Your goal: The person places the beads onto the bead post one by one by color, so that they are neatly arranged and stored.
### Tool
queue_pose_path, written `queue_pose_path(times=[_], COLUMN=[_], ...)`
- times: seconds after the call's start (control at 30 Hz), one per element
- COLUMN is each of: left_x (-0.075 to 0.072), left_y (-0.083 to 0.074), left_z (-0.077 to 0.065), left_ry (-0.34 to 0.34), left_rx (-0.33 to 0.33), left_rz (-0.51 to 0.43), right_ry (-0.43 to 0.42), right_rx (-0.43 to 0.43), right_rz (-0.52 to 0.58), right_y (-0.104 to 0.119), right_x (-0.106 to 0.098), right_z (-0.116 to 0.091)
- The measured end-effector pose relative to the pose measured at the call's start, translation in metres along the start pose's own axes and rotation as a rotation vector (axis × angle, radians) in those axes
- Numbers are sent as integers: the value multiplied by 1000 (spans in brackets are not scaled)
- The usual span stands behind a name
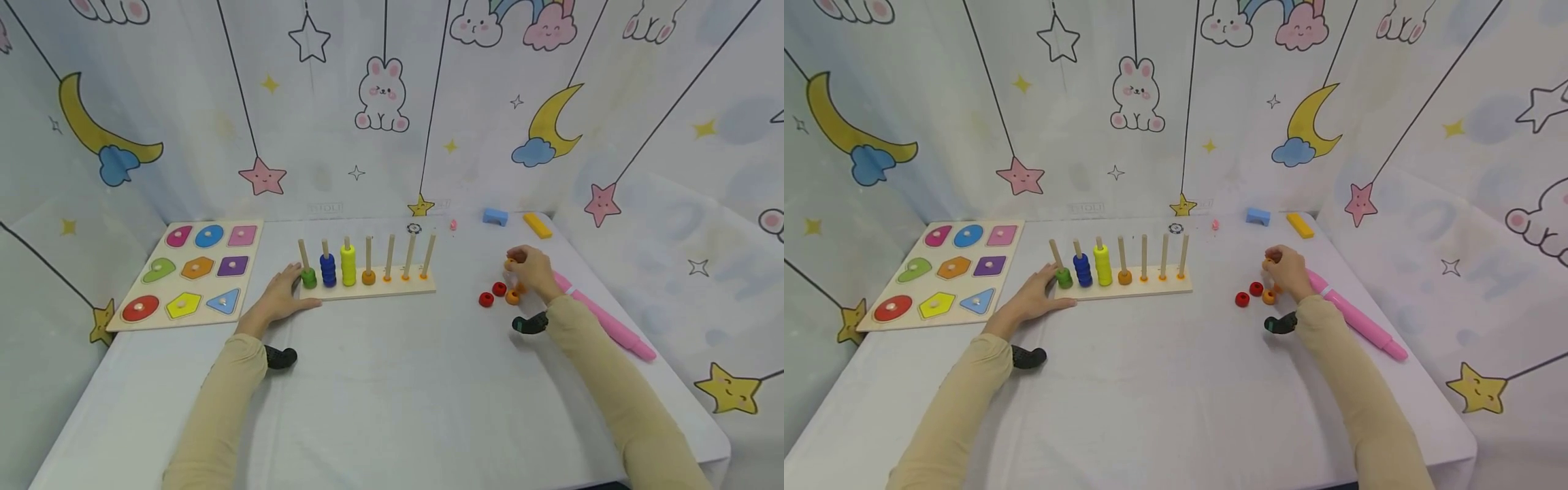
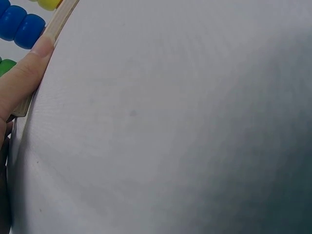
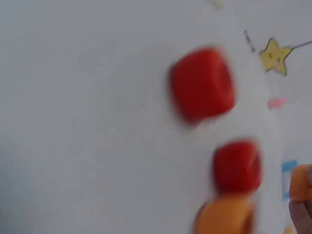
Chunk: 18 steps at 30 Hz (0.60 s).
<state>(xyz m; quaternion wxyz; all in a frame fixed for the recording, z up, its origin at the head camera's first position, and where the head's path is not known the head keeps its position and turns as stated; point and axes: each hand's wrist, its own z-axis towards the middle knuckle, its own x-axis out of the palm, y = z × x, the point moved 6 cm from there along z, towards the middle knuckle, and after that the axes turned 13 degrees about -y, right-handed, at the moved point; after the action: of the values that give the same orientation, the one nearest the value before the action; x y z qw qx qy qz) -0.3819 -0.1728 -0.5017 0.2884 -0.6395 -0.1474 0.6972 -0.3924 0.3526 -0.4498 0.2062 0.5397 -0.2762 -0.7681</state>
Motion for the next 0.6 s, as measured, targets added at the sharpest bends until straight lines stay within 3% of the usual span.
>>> queue_pose_path(times=[0.2, 0.4, 0.6], left_x=[1, 3, 1], left_y=[1, 2, 1], left_z=[1, 0, 0], left_ry=[-1, 9, -6], left_rx=[3, -16, -16], left_rz=[-11, -14, -14], right_ry=[-65, -89, 3], right_rx=[-129, -269, -401], right_rz=[129, 291, 375], right_y=[69, 150, 220], right_x=[7, 28, 54], right_z=[16, 23, 12])
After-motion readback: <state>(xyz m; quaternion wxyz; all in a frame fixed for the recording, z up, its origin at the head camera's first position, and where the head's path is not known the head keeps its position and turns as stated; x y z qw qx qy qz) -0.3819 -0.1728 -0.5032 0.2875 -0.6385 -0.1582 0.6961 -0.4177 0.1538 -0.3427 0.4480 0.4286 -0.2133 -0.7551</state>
